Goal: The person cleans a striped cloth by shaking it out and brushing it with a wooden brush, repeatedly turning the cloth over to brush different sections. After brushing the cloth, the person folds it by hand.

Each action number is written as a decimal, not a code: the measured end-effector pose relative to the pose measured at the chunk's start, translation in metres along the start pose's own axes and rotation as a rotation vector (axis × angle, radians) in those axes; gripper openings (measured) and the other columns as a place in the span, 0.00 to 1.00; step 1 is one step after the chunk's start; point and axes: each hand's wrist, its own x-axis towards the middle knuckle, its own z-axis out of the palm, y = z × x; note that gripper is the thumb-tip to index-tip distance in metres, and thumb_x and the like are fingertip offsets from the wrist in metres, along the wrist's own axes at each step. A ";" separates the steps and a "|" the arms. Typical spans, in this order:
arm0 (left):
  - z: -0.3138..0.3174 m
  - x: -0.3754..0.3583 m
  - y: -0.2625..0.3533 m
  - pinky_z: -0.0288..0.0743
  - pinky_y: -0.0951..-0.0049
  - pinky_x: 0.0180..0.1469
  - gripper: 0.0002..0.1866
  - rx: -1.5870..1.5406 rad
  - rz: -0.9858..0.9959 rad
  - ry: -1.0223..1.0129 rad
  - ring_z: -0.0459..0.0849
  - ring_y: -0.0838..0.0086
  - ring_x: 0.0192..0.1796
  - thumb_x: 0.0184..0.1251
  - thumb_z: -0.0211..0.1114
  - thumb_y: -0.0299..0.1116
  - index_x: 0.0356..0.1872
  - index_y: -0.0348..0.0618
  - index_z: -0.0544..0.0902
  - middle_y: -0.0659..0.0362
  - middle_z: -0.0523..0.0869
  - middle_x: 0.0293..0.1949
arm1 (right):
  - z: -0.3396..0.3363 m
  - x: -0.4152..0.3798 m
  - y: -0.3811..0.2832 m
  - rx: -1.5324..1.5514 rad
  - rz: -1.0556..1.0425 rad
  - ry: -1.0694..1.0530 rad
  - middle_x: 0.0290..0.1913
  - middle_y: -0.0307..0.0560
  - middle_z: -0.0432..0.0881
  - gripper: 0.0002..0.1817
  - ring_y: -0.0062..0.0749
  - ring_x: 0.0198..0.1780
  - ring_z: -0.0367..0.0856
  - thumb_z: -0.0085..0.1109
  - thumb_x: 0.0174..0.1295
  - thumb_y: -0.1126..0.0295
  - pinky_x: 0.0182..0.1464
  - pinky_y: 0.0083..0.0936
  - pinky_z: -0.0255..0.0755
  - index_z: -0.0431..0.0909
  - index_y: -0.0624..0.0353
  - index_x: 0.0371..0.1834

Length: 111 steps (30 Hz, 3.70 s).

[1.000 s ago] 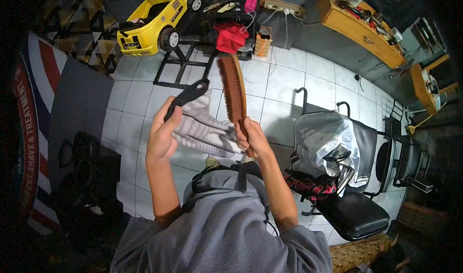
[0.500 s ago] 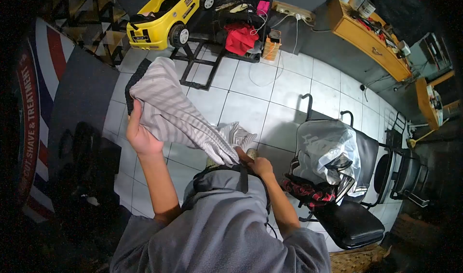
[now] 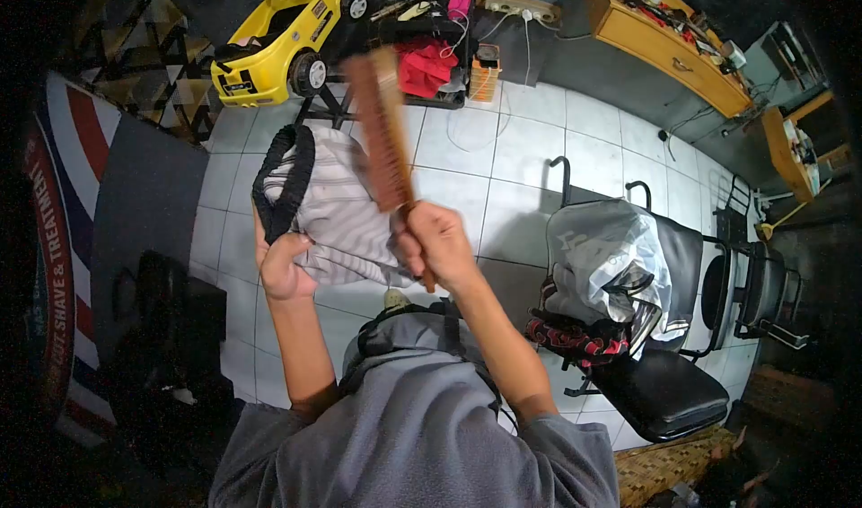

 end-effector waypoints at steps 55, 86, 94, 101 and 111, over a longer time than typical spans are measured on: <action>-0.043 0.010 -0.003 0.64 0.83 0.32 0.10 0.847 -0.521 -0.347 0.69 0.84 0.31 0.50 0.47 0.17 0.33 0.34 0.76 0.65 0.75 0.26 | -0.033 -0.004 0.019 -0.471 -0.003 -0.134 0.34 0.40 0.77 0.16 0.20 0.38 0.76 0.68 0.48 0.77 0.38 0.21 0.69 0.71 0.62 0.38; -0.237 -0.096 -0.145 0.73 0.69 0.42 0.14 -0.578 -0.767 1.131 0.76 0.67 0.34 0.59 0.51 0.24 0.47 0.41 0.74 0.56 0.78 0.34 | 0.007 -0.030 0.138 -1.093 0.147 0.113 0.19 0.53 0.69 0.08 0.39 0.21 0.69 0.59 0.49 0.76 0.30 0.27 0.67 0.67 0.63 0.24; -0.226 -0.106 -0.166 0.74 0.65 0.44 0.09 -0.320 -0.901 0.865 0.79 0.69 0.41 0.62 0.49 0.28 0.34 0.38 0.78 0.57 0.80 0.35 | 0.022 -0.045 0.171 -1.019 0.269 0.121 0.24 0.54 0.75 0.06 0.39 0.26 0.77 0.56 0.56 0.73 0.32 0.28 0.70 0.72 0.65 0.30; -0.223 -0.090 -0.149 0.71 0.68 0.41 0.12 0.287 -0.714 0.588 0.79 0.72 0.38 0.65 0.54 0.38 0.37 0.39 0.77 0.59 0.80 0.36 | -0.030 -0.039 0.181 -0.944 0.347 0.436 0.16 0.41 0.72 0.18 0.24 0.15 0.74 0.52 0.64 0.58 0.16 0.22 0.66 0.70 0.65 0.32; -0.142 -0.005 -0.075 0.69 0.61 0.44 0.16 1.041 -0.177 0.026 0.79 0.48 0.43 0.68 0.50 0.39 0.46 0.36 0.70 0.42 0.79 0.37 | -0.032 -0.008 0.124 -0.708 0.367 0.409 0.11 0.34 0.61 0.27 0.19 0.09 0.59 0.31 0.71 0.48 0.11 0.20 0.54 0.70 0.62 0.30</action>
